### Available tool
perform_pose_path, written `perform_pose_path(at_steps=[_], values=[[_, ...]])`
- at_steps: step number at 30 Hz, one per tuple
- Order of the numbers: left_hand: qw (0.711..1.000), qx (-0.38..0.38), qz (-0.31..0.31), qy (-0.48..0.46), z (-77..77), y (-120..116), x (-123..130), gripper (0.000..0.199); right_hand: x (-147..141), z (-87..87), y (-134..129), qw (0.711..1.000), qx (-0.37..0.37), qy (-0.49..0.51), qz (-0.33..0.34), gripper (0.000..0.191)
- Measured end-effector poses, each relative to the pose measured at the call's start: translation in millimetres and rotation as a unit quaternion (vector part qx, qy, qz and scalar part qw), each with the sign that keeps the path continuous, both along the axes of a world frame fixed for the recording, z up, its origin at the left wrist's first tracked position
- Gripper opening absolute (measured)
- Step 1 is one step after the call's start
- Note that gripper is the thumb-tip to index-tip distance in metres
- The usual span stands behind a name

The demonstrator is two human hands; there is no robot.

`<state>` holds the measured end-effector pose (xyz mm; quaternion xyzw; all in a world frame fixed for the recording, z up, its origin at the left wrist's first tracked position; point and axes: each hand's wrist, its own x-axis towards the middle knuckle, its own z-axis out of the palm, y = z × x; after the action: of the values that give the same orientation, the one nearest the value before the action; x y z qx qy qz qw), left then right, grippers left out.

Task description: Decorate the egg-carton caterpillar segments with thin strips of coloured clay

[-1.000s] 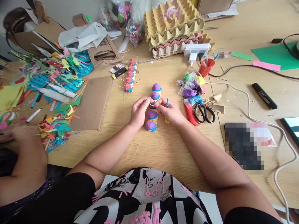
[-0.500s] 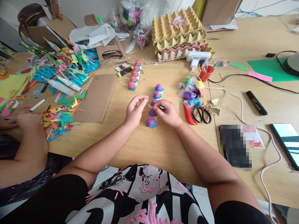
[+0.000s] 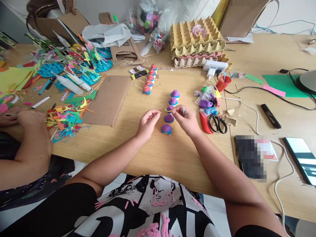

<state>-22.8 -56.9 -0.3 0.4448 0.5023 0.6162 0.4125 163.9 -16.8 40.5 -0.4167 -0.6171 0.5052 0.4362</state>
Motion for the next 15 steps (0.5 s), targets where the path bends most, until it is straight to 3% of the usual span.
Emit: perform_pose_path(at_steps=[4, 8, 15], values=[[1.000, -0.014, -0.017, 0.008, 0.2, -0.4, -1.9, 0.036, -1.2, -10.5, -21.2, 0.996, -0.076, 0.049, -0.010, 0.048], [0.998, -0.022, -0.055, 0.010, -1.5, 0.2, -1.8, 0.034, -2.4, -25.6, -36.0, 0.996, -0.071, 0.048, -0.022, 0.053], [0.997, -0.030, -0.048, 0.047, 0.8, -3.0, 0.8, 0.033, 2.9, -32.7, -28.8, 0.998, -0.051, 0.029, -0.008, 0.051]])
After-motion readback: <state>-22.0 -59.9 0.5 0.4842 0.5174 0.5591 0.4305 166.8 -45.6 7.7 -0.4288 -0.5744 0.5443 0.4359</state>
